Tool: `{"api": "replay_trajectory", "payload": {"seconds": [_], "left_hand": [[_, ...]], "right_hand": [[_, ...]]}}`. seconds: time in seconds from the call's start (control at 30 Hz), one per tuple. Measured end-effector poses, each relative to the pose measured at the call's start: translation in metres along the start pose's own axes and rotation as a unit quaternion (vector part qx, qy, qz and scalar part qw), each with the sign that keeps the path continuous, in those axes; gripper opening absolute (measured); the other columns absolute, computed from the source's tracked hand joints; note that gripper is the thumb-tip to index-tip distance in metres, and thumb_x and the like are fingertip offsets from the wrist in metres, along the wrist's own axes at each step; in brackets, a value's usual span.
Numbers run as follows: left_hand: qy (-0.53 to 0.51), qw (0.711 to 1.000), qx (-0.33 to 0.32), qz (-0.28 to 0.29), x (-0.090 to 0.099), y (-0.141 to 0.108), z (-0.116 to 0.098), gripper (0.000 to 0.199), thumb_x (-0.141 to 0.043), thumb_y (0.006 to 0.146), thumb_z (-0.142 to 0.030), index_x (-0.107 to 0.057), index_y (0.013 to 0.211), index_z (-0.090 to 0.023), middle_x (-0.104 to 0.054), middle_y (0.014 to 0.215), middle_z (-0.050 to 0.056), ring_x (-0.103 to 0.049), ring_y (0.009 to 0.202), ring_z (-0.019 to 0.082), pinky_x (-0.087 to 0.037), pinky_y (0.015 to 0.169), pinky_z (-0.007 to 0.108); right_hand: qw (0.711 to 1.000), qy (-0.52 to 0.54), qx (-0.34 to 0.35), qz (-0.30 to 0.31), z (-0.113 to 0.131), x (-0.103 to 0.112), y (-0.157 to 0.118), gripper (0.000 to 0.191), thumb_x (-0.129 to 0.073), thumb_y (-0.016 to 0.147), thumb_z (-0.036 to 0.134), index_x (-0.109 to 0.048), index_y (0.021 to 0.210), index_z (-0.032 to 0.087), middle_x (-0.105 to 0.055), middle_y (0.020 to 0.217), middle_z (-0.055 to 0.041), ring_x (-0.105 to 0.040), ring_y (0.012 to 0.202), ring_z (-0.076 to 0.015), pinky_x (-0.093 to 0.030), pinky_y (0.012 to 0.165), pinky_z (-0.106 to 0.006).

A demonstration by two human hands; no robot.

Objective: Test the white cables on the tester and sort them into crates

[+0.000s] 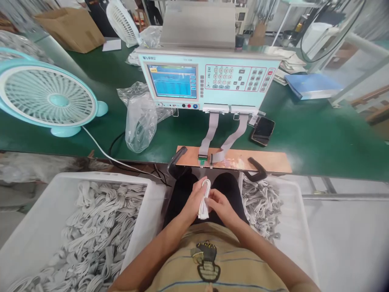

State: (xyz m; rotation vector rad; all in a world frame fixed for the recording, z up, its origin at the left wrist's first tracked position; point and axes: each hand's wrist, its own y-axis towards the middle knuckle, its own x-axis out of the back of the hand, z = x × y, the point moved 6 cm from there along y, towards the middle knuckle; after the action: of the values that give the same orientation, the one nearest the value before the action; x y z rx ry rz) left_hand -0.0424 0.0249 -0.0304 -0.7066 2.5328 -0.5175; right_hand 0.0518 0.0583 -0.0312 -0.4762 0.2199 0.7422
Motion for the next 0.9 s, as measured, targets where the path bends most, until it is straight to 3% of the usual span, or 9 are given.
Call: {"api": "replay_trajectory", "payload": {"seconds": [0.1, 0.17, 0.27, 0.43, 0.57, 0.67, 0.77, 0.83, 0.9], "left_hand": [[-0.077, 0.995, 0.042, 0.039, -0.003, -0.009, 0.004, 0.044, -0.061, 0.076, -0.034, -0.054, 0.118, -0.022, -0.056, 0.118, 0.008, -0.057, 0.098, 0.019, -0.046, 0.077, 0.024], [-0.128, 0.987, 0.074, 0.060, -0.003, -0.011, 0.006, 0.044, -0.062, 0.075, -0.032, -0.055, 0.117, -0.021, -0.060, 0.111, 0.007, -0.060, 0.090, 0.017, -0.047, 0.072, 0.024], [-0.158, 0.981, 0.104, 0.052, 0.003, -0.007, 0.010, 0.040, -0.065, 0.071, -0.025, -0.059, 0.110, -0.017, -0.065, 0.100, 0.008, -0.061, 0.076, 0.014, -0.046, 0.062, 0.021], [-0.143, 0.978, 0.146, 0.052, 0.009, 0.000, 0.018, 0.038, -0.068, 0.066, -0.017, -0.063, 0.103, -0.013, -0.066, 0.096, 0.010, -0.061, 0.068, 0.012, -0.043, 0.054, 0.018], [-0.135, 0.974, 0.170, 0.067, 0.002, 0.001, 0.014, 0.030, -0.067, 0.069, -0.019, -0.065, 0.098, -0.011, -0.065, 0.096, 0.010, -0.060, 0.072, 0.012, -0.044, 0.056, 0.018], [-0.143, 0.966, 0.194, 0.090, -0.009, -0.003, 0.009, 0.031, -0.058, 0.078, -0.036, -0.065, 0.097, -0.012, -0.063, 0.097, 0.009, -0.059, 0.074, 0.012, -0.045, 0.056, 0.017], [-0.116, 0.964, 0.202, 0.128, -0.019, -0.007, 0.007, 0.042, -0.048, 0.081, -0.048, -0.062, 0.103, -0.015, -0.061, 0.094, 0.008, -0.059, 0.075, 0.014, -0.045, 0.056, 0.020], [-0.042, 0.977, 0.161, 0.134, -0.018, -0.006, 0.004, 0.044, -0.046, 0.081, -0.051, -0.060, 0.107, -0.018, -0.060, 0.095, 0.007, -0.058, 0.075, 0.015, -0.045, 0.055, 0.021], [0.080, 0.989, 0.053, 0.116, -0.014, -0.001, -0.006, 0.040, -0.049, 0.080, -0.049, -0.060, 0.105, -0.020, -0.057, 0.097, 0.007, -0.057, 0.079, 0.016, -0.045, 0.057, 0.023]], "right_hand": [[0.995, -0.077, 0.042, -0.042, -0.001, 0.001, 0.002, 0.021, -0.060, 0.076, 0.037, -0.053, 0.087, 0.020, -0.055, 0.070, 0.0018, -0.051, 0.056, -0.0121, -0.043, 0.050, -0.023], [0.974, -0.194, 0.096, -0.064, 0.007, 0.002, -0.002, 0.022, -0.058, 0.078, 0.032, -0.052, 0.097, 0.021, -0.058, 0.079, -0.0009, -0.053, 0.061, -0.0134, -0.045, 0.054, -0.025], [0.882, -0.413, 0.221, -0.050, 0.029, -0.005, -0.011, 0.026, -0.055, 0.081, 0.022, -0.054, 0.106, 0.021, -0.057, 0.097, -0.0075, -0.054, 0.075, -0.0168, -0.046, 0.067, -0.030], [0.691, -0.609, 0.365, 0.133, 0.046, -0.029, -0.020, 0.023, -0.046, 0.086, 0.014, -0.060, 0.103, 0.020, -0.061, 0.098, -0.0079, -0.051, 0.085, -0.0203, -0.044, 0.077, -0.035], [0.627, -0.645, 0.398, 0.182, 0.050, -0.032, -0.020, 0.022, -0.044, 0.087, 0.015, -0.059, 0.103, 0.015, -0.062, 0.090, -0.0088, -0.052, 0.082, -0.0200, -0.044, 0.077, -0.034], [0.625, -0.636, 0.420, 0.169, 0.051, -0.030, -0.018, 0.019, -0.044, 0.087, 0.014, -0.060, 0.096, 0.016, -0.062, 0.084, -0.0080, -0.053, 0.079, -0.0193, -0.044, 0.077, -0.034], [0.657, -0.605, 0.428, 0.137, 0.052, -0.024, -0.012, 0.016, -0.043, 0.085, 0.016, -0.059, 0.086, 0.017, -0.061, 0.080, -0.0073, -0.053, 0.076, -0.0187, -0.044, 0.074, -0.034], [0.716, -0.561, 0.406, 0.087, 0.055, -0.016, -0.003, 0.015, -0.043, 0.084, 0.018, -0.058, 0.082, 0.017, -0.059, 0.075, -0.0066, -0.052, 0.071, -0.0177, -0.044, 0.069, -0.032], [0.799, -0.485, 0.355, 0.017, 0.057, -0.003, 0.009, 0.016, -0.042, 0.085, 0.020, -0.057, 0.080, 0.017, -0.057, 0.071, -0.0046, -0.051, 0.066, -0.0158, -0.043, 0.063, -0.029]]}}
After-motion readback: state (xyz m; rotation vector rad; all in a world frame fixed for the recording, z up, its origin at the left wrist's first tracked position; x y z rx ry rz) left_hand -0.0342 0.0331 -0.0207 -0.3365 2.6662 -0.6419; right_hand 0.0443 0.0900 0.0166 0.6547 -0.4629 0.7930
